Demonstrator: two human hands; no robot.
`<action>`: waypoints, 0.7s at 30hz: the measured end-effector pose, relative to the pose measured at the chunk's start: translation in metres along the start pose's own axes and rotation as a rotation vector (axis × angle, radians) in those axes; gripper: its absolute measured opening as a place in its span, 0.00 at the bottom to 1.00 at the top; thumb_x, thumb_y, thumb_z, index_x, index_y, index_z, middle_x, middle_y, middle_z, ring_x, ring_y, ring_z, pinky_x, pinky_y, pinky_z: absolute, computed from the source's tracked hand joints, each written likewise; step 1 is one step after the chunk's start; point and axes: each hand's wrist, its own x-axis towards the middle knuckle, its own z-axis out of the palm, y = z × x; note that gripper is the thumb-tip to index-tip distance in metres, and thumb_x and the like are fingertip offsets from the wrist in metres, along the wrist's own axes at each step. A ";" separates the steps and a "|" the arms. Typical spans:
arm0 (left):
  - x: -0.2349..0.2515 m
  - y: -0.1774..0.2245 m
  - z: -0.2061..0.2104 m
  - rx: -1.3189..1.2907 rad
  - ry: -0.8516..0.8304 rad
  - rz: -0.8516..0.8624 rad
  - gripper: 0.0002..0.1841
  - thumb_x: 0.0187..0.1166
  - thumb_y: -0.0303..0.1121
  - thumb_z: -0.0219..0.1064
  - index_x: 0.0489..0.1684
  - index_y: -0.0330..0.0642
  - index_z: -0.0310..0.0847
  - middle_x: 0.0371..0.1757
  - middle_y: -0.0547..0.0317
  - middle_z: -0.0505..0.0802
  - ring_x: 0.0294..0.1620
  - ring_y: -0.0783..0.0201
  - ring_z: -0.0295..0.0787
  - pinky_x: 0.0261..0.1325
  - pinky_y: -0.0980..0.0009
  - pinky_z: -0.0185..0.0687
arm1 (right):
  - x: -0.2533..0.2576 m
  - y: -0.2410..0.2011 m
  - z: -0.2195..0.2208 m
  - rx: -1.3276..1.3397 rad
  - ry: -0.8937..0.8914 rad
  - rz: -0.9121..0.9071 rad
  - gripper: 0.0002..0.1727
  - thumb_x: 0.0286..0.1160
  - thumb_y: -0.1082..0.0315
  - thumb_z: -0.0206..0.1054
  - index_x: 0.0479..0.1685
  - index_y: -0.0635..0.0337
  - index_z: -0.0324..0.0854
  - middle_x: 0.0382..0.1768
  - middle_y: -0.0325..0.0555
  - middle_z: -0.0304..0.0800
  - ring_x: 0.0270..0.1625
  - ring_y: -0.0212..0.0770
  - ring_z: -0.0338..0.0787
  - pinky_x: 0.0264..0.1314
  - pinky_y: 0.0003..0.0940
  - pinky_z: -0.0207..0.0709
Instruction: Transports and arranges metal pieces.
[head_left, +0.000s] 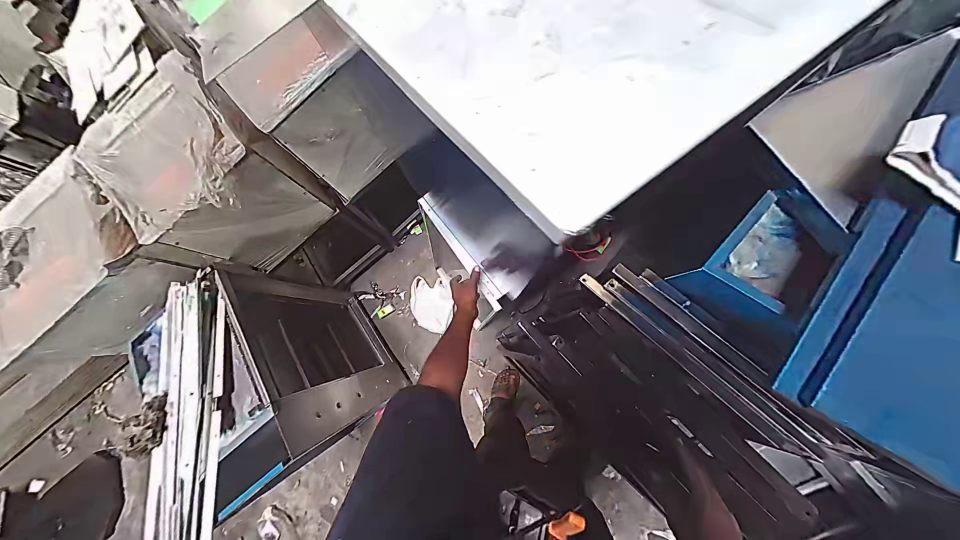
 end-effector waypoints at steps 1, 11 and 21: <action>0.013 0.006 0.004 0.023 -0.012 -0.010 0.43 0.76 0.51 0.76 0.85 0.34 0.60 0.61 0.32 0.89 0.51 0.43 0.92 0.52 0.48 0.90 | -0.007 0.005 0.007 0.005 0.022 0.007 0.44 0.84 0.49 0.64 0.94 0.62 0.53 0.90 0.59 0.64 0.90 0.54 0.67 0.93 0.51 0.61; 0.028 0.009 0.000 0.237 0.011 0.095 0.59 0.62 0.47 0.87 0.92 0.42 0.44 0.53 0.32 0.91 0.45 0.39 0.94 0.47 0.41 0.92 | 0.024 -0.018 0.070 -0.529 -0.037 -0.039 0.58 0.56 0.42 0.81 0.94 0.47 0.58 0.93 0.70 0.50 0.92 0.78 0.51 0.85 0.85 0.43; 0.031 0.041 -0.014 0.427 0.143 0.077 0.75 0.42 0.38 0.93 0.95 0.48 0.31 0.75 0.23 0.76 0.67 0.33 0.84 0.61 0.39 0.87 | 0.066 0.010 0.057 -0.524 0.050 0.106 0.70 0.49 0.37 0.83 0.98 0.48 0.45 0.95 0.70 0.38 0.94 0.78 0.41 0.84 0.88 0.36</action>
